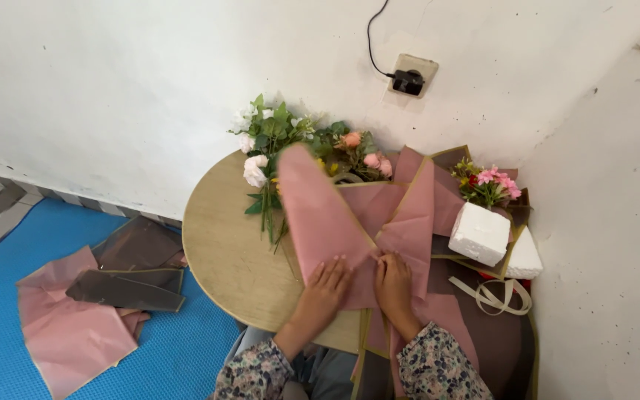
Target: The person is layering and folding multiple sheets of pink wrapping paper on a table to create a base for a flower bouquet.
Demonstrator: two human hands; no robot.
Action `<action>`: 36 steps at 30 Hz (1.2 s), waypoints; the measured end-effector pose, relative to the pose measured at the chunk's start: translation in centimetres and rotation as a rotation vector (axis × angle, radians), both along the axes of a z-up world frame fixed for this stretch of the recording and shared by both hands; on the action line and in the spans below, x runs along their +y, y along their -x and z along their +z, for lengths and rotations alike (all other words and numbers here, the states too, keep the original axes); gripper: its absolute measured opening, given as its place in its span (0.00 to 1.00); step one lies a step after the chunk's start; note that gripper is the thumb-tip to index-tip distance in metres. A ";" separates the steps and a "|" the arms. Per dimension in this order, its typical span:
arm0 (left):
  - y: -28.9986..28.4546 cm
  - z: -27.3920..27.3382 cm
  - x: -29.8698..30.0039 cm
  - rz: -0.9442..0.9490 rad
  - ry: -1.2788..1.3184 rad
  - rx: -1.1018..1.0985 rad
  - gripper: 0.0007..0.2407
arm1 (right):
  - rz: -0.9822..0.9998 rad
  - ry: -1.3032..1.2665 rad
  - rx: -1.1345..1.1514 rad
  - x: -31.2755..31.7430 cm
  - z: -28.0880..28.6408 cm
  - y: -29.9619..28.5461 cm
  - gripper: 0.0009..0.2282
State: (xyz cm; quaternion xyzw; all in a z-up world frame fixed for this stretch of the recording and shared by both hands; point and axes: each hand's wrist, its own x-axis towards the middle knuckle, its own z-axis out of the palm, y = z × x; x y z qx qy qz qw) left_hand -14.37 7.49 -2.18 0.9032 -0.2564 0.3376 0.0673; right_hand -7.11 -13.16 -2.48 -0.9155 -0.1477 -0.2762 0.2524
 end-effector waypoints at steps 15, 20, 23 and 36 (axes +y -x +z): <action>-0.5 -1.8 -0.3 -0.072 0.135 0.316 0.21 | -0.300 -0.384 0.032 -6.0 -0.2 -4.4 0.06; 1.8 5.5 -0.1 0.106 0.276 0.353 0.26 | -0.340 -0.601 0.052 -5.9 4.3 -0.8 0.13; 1.3 5.6 -1.1 0.297 0.285 0.528 0.36 | -0.319 -0.614 0.003 -4.7 5.3 1.6 0.13; 1.1 4.9 1.4 0.186 0.516 -0.024 0.07 | -0.110 -0.603 -0.097 -1.3 6.0 5.1 0.16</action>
